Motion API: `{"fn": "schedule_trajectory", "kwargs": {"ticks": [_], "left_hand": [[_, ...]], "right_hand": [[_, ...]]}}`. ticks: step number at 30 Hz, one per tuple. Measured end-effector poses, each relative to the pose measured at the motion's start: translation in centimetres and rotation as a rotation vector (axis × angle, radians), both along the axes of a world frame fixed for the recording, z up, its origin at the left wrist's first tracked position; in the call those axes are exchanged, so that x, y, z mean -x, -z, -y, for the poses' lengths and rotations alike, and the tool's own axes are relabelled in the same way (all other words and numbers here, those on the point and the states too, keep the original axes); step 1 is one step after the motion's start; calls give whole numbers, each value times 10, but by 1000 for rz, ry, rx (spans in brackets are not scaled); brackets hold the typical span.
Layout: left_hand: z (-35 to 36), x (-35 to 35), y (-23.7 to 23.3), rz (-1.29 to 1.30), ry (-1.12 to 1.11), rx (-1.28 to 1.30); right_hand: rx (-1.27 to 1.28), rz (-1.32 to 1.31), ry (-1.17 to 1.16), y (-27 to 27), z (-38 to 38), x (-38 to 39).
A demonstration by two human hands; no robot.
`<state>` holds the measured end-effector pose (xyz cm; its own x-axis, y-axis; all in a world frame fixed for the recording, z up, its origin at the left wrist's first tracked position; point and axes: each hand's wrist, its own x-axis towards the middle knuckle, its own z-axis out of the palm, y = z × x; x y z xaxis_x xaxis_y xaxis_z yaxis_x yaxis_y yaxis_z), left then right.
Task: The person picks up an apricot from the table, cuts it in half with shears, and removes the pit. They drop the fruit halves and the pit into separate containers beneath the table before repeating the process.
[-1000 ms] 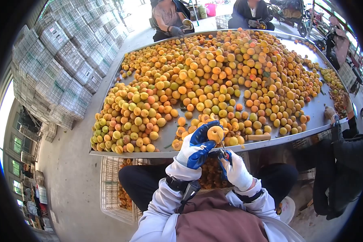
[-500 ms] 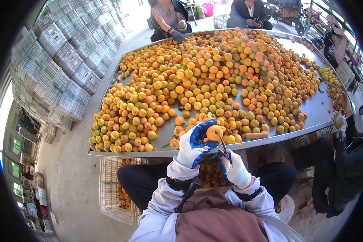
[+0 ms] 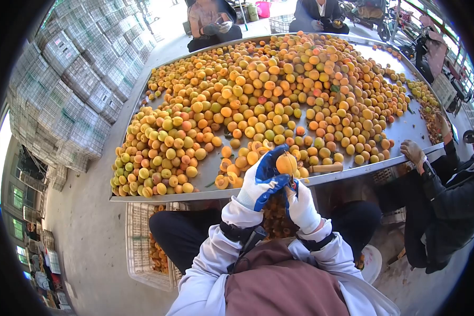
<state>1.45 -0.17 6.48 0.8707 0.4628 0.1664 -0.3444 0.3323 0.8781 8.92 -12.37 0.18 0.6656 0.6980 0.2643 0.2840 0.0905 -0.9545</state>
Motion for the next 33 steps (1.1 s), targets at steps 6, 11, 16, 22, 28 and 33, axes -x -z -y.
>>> {"fn": "schedule_trajectory", "kwargs": {"ticks": [6,11,16,22,28,33], "left_hand": [[4,-3,14,-74,28,79],[17,-10,12,-73,43,197],[8,-13,5,-151,-2,-74],[8,-18,19,-37,-41,-25],[8,-28,25,-152,-26,298],[9,-34,28,-94,-176,-52]], "right_hand": [[37,14,20,-2,0,2],[40,3,63,-4,2,0],[28,-99,18,-13,6,0],[55,-187,-36,-8,2,0],[99,-35,90,-3,-4,-1],[52,-115,50,-6,-4,-1]]}}
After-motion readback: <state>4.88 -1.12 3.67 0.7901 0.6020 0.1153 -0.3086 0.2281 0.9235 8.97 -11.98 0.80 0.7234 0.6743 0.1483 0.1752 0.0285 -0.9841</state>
